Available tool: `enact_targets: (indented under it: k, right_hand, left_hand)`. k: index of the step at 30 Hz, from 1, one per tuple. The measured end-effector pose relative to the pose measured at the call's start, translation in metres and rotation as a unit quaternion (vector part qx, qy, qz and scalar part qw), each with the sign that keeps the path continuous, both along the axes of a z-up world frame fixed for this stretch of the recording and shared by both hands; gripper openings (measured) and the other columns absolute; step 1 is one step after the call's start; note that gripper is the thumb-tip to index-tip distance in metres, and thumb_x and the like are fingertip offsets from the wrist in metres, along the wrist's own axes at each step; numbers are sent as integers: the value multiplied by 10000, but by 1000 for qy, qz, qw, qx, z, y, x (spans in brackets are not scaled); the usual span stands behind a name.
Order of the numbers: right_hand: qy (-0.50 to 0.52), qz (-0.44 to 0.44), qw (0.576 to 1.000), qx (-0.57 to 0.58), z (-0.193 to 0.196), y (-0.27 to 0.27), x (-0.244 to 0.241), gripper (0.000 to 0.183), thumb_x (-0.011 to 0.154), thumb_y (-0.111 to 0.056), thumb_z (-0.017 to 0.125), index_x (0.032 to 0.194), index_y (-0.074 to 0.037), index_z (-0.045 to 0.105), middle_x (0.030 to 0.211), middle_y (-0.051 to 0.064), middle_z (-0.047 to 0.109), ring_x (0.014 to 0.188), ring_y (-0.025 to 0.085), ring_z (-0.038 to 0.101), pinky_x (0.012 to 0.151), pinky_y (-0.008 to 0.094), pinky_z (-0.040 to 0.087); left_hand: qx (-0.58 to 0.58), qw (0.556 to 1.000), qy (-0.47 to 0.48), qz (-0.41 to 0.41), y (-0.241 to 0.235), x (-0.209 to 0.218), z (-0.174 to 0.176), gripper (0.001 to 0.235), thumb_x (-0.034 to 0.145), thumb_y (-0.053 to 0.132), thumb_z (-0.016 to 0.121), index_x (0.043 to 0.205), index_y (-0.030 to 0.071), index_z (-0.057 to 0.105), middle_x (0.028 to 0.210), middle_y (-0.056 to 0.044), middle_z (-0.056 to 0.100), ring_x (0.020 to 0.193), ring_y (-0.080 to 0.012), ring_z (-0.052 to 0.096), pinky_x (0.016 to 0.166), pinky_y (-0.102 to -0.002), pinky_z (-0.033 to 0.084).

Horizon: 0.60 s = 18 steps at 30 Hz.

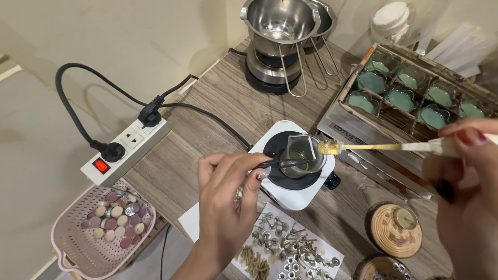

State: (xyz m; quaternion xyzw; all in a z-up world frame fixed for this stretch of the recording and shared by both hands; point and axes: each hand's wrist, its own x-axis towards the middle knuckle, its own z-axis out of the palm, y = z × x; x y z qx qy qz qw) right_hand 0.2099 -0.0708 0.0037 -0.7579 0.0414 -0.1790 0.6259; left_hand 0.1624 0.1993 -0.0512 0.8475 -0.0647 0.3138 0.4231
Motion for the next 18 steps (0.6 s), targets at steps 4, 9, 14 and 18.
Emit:
enact_targets:
  k: [4,9,14,18]
  right_hand:
    - [-12,29,999,17,-30,-33,1,77,1056,-134,483,1038,-96,548,948,2,481,706,30,401,718,236,502]
    - [-22,49,998,23,-44,-47,2,77,1086,-132,483,1048,-95,538,920,4,448,714,32,391,722,249,520]
    - [-64,94,992,62,-78,-85,9,81,1171,-103,485,1105,-94,531,1053,2,510,881,20,458,764,158,434]
    - [-42,89,993,62,-78,-87,14,149,1180,-114,477,1042,-100,529,1001,-25,485,706,3,369,638,136,352]
  left_hand:
    - [26,1000,-6,-4,2,3,-1,135,980,111,650,1088,98,730,1031,-11,743,946,-201,566,922,-347,386]
    - [44,999,4,-16,3,5,1,143,989,104,618,1068,105,737,1046,4,747,932,-194,560,931,-348,370]
    - [35,999,14,-26,4,5,6,150,1003,115,603,1070,112,737,1058,10,746,947,-184,570,938,-347,371]
    - [31,999,14,-26,3,6,5,151,1011,126,597,1066,116,738,1049,18,747,938,-188,560,927,-342,372]
